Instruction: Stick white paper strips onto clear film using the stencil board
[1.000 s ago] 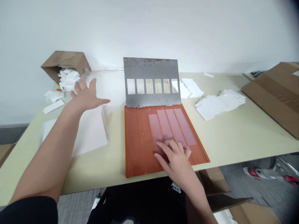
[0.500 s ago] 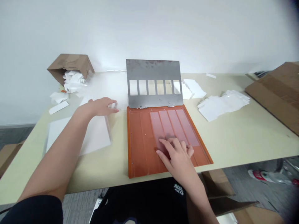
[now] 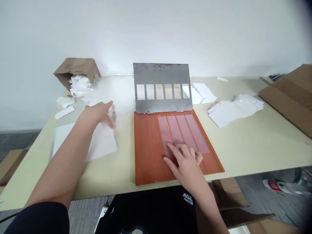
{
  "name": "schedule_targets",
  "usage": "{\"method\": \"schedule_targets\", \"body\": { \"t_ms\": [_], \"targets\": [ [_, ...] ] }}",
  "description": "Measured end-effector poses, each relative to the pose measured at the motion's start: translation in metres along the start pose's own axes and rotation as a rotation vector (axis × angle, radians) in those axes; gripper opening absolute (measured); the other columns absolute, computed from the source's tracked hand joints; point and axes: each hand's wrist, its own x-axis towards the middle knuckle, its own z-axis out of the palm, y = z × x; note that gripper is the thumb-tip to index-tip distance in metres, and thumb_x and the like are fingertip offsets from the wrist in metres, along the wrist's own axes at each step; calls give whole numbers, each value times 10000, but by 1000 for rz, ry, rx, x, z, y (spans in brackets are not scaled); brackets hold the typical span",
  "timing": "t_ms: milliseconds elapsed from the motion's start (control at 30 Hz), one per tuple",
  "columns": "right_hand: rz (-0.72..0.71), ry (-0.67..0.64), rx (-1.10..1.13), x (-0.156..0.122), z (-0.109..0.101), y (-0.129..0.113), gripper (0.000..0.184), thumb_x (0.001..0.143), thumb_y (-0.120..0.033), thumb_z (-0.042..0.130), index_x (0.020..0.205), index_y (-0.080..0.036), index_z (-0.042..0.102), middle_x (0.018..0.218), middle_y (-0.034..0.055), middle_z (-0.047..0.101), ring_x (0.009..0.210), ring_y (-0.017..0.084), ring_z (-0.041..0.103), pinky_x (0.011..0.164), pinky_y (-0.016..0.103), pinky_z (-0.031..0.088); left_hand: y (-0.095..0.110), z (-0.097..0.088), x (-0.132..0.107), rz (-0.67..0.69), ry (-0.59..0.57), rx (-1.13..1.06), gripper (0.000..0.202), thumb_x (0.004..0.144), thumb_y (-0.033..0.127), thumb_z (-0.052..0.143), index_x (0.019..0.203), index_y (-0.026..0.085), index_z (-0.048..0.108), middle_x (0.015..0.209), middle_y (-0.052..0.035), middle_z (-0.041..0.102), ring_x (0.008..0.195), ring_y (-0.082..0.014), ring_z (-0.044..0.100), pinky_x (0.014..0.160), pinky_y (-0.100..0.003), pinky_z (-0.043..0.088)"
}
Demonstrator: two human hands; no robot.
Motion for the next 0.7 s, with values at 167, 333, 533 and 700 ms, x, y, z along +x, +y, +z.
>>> {"method": "schedule_targets", "body": {
  "t_ms": [167,333,533,700],
  "targets": [
    [-3,-3,20,-1,-1,0,422,987,-485,447,1312,-252,581,1123,116,615,931,262,519,870,536,349,6,-7,-6,-84,-55,-39,1120,689,374,745,1596,239,102,1570,-180,346,1376,-379,444,982,-455,493],
    [-1,-8,8,-1,0,0,404,983,-480,458,1292,-260,600,1124,119,616,938,264,529,860,522,356,2,-12,-7,-116,-23,-82,998,684,292,749,1558,250,269,1509,-171,449,1310,-378,518,946,-445,509],
    [0,-24,21,-1,-2,0,395,980,-469,476,1289,-258,602,1123,115,619,937,263,529,858,528,351,-6,-14,-5,-108,-5,-176,808,732,193,700,1486,238,416,1355,-135,602,1192,-340,604,922,-435,510],
    [0,-23,7,-1,-3,0,395,983,-467,470,1291,-262,608,1113,112,624,938,261,536,865,524,352,-11,-17,-8,-77,52,-185,629,756,196,690,1365,251,541,1252,-90,667,1122,-305,629,859,-381,516]
  ]
}}
